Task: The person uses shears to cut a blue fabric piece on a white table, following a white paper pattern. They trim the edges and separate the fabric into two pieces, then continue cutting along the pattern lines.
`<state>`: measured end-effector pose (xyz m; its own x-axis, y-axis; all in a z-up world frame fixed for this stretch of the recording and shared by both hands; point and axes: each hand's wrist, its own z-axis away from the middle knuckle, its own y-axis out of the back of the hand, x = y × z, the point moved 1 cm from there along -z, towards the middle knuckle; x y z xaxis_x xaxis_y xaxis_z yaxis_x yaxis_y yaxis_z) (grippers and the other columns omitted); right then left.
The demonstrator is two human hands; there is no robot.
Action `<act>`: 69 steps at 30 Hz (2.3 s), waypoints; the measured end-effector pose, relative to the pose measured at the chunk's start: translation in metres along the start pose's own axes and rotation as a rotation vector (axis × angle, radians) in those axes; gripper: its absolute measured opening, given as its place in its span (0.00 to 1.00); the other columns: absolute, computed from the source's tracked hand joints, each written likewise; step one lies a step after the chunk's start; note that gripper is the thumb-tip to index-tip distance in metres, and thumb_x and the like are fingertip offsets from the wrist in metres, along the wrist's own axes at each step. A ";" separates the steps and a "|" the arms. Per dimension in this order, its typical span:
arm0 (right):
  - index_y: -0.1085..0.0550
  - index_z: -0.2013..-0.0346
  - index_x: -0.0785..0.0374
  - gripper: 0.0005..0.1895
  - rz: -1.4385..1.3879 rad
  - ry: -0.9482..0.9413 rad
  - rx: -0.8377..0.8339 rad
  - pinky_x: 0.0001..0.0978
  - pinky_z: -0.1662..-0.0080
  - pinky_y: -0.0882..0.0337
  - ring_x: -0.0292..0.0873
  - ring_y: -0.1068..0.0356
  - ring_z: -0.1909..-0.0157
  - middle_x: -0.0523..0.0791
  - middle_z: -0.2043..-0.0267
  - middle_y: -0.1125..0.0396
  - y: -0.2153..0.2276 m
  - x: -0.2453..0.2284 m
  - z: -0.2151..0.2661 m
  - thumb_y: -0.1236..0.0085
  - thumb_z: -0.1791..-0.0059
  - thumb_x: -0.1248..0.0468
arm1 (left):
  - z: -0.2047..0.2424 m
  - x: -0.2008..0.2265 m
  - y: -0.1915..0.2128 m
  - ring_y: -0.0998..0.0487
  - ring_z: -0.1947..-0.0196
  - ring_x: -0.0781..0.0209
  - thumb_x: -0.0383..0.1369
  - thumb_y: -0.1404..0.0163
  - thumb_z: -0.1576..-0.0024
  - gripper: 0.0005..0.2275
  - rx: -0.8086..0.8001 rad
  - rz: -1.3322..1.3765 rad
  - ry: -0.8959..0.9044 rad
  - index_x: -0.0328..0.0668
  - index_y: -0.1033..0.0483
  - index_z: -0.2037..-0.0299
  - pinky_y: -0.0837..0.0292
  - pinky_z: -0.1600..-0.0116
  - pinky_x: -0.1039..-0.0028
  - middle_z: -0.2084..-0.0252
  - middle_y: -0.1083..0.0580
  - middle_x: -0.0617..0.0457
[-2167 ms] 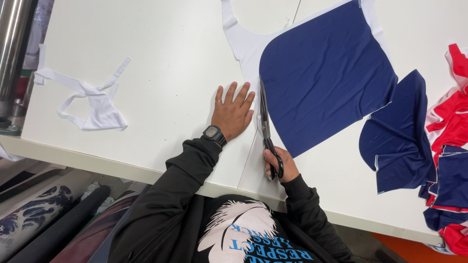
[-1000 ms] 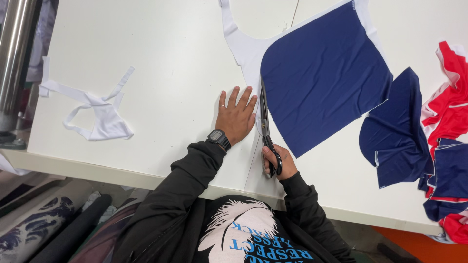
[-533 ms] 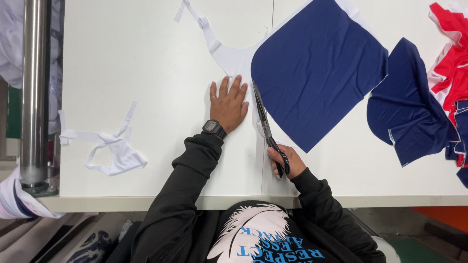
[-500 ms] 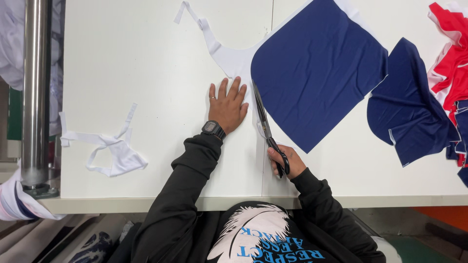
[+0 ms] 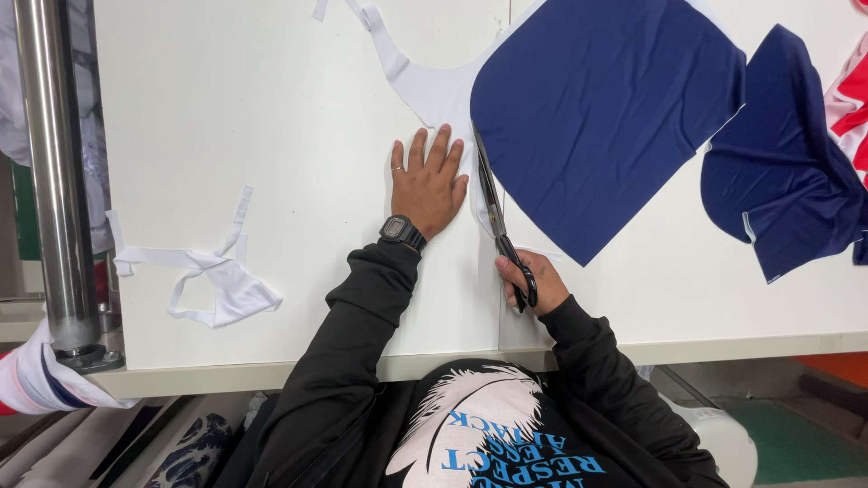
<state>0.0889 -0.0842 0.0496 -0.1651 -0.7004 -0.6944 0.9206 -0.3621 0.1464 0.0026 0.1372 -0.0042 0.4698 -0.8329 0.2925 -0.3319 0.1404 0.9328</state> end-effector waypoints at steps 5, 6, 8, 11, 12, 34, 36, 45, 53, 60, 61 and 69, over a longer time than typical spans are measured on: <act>0.30 0.76 0.59 0.25 0.007 0.005 0.015 0.24 0.79 0.35 0.33 0.37 0.86 0.40 0.85 0.38 -0.005 -0.002 0.000 0.47 0.50 0.41 | -0.001 0.000 0.000 0.44 0.28 0.45 0.45 0.52 0.39 0.23 -0.007 -0.005 0.004 0.50 0.30 0.33 0.60 0.27 0.41 0.27 0.40 0.51; 0.30 0.76 0.59 0.25 0.014 -0.001 0.020 0.24 0.79 0.36 0.33 0.37 0.86 0.40 0.85 0.38 -0.005 -0.001 0.000 0.47 0.50 0.41 | 0.000 0.000 0.000 0.44 0.28 0.45 0.45 0.52 0.38 0.23 -0.003 -0.007 0.002 0.50 0.30 0.33 0.60 0.27 0.41 0.27 0.40 0.51; 0.29 0.75 0.59 0.24 -0.009 -0.014 0.019 0.25 0.79 0.35 0.34 0.37 0.86 0.40 0.85 0.38 -0.007 0.000 0.000 0.46 0.51 0.42 | 0.000 0.000 0.000 0.44 0.28 0.45 0.45 0.52 0.38 0.23 -0.002 -0.007 0.001 0.50 0.30 0.33 0.60 0.27 0.41 0.27 0.40 0.52; 0.30 0.75 0.59 0.24 -0.071 -0.015 0.004 0.25 0.79 0.34 0.34 0.37 0.85 0.40 0.85 0.37 -0.011 0.002 -0.001 0.47 0.49 0.42 | 0.000 0.000 0.001 0.44 0.28 0.45 0.45 0.53 0.38 0.23 -0.007 -0.001 0.005 0.50 0.30 0.33 0.60 0.27 0.41 0.27 0.40 0.52; 0.31 0.75 0.59 0.24 -0.096 -0.012 -0.004 0.24 0.78 0.33 0.33 0.36 0.85 0.40 0.85 0.37 -0.011 0.002 -0.002 0.48 0.49 0.42 | -0.001 0.000 0.001 0.44 0.28 0.45 0.45 0.53 0.38 0.23 -0.007 -0.002 0.005 0.50 0.30 0.33 0.60 0.27 0.41 0.27 0.40 0.52; 0.30 0.74 0.60 0.24 -0.189 -0.021 0.040 0.24 0.80 0.34 0.34 0.37 0.86 0.40 0.85 0.38 -0.035 -0.011 -0.010 0.46 0.50 0.42 | -0.001 -0.001 0.002 0.44 0.28 0.45 0.43 0.51 0.39 0.23 -0.004 0.019 -0.001 0.50 0.30 0.34 0.59 0.26 0.42 0.28 0.39 0.52; 0.30 0.74 0.60 0.25 -0.218 -0.019 0.041 0.23 0.80 0.34 0.34 0.37 0.87 0.40 0.85 0.38 -0.037 -0.011 -0.011 0.46 0.50 0.41 | -0.001 -0.001 0.001 0.44 0.28 0.45 0.43 0.51 0.40 0.23 -0.004 0.020 -0.001 0.50 0.30 0.34 0.59 0.27 0.43 0.28 0.39 0.52; 0.32 0.75 0.60 0.24 -0.292 -0.042 0.055 0.24 0.80 0.34 0.34 0.38 0.86 0.40 0.84 0.38 -0.046 -0.016 -0.011 0.45 0.49 0.43 | 0.000 -0.002 0.003 0.44 0.28 0.46 0.43 0.51 0.40 0.24 -0.008 0.041 0.008 0.49 0.30 0.34 0.60 0.26 0.43 0.28 0.39 0.52; 0.33 0.76 0.60 0.25 -0.285 -0.017 0.061 0.23 0.80 0.34 0.33 0.37 0.86 0.40 0.84 0.38 -0.052 -0.019 -0.013 0.45 0.49 0.43 | -0.001 -0.003 0.003 0.45 0.28 0.46 0.41 0.51 0.41 0.23 -0.024 0.061 0.014 0.49 0.29 0.35 0.60 0.26 0.43 0.28 0.39 0.53; 0.31 0.76 0.60 0.24 -0.299 -0.023 0.091 0.25 0.80 0.34 0.34 0.38 0.87 0.41 0.85 0.38 -0.056 -0.021 -0.018 0.45 0.50 0.44 | -0.001 -0.003 0.003 0.44 0.27 0.46 0.39 0.51 0.41 0.22 -0.031 0.084 0.025 0.48 0.29 0.35 0.60 0.26 0.43 0.28 0.39 0.53; 0.32 0.76 0.60 0.24 -0.303 -0.020 0.090 0.24 0.80 0.34 0.34 0.38 0.87 0.41 0.84 0.38 -0.057 -0.021 -0.018 0.45 0.49 0.43 | -0.001 -0.003 0.003 0.44 0.28 0.46 0.39 0.51 0.41 0.22 -0.033 0.084 0.025 0.48 0.29 0.35 0.60 0.26 0.43 0.28 0.39 0.52; 0.32 0.77 0.61 0.26 -0.273 0.007 0.098 0.24 0.80 0.34 0.34 0.37 0.86 0.40 0.85 0.38 -0.061 -0.025 -0.017 0.45 0.49 0.43 | -0.001 -0.003 0.005 0.44 0.27 0.46 0.39 0.51 0.41 0.22 -0.021 0.093 0.029 0.48 0.29 0.35 0.61 0.25 0.44 0.28 0.38 0.53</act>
<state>0.0427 -0.0342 0.0455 -0.3995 -0.5642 -0.7225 0.8034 -0.5951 0.0205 0.0002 0.1409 -0.0006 0.4613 -0.7999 0.3839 -0.3584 0.2279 0.9053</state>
